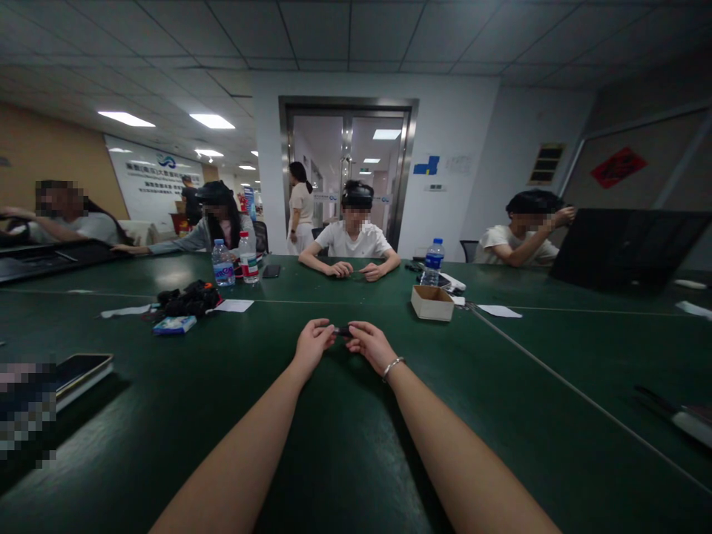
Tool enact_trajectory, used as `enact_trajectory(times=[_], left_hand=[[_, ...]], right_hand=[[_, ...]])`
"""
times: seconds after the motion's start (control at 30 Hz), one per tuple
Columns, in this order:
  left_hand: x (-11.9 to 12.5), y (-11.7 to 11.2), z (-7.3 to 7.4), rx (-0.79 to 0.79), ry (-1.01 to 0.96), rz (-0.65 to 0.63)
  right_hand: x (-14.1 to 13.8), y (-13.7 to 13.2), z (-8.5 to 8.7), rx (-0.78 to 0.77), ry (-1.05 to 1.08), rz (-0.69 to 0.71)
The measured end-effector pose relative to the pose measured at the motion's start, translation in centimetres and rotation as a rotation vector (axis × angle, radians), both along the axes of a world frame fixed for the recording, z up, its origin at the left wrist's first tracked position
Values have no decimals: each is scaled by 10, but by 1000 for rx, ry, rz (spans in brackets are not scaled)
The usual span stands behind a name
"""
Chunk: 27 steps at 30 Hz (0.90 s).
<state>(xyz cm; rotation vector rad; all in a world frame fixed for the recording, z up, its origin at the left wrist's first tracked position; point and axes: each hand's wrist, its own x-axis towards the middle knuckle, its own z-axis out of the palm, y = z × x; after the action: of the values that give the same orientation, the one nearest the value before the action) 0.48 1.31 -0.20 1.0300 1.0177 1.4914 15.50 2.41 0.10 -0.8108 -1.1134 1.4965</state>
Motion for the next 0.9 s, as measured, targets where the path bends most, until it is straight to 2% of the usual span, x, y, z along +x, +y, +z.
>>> enact_trajectory(times=[0.2,0.6,0.9], left_hand=[[0,0,0,1,-9,16],[-1,0,-1,5,-18,-44],[-2,2,-4,39,70,-68]], right_hand=[[0,0,0,9,-13,-22],[0,3,-3,3,-7,-17],[0,2,-1,12,-36,6]])
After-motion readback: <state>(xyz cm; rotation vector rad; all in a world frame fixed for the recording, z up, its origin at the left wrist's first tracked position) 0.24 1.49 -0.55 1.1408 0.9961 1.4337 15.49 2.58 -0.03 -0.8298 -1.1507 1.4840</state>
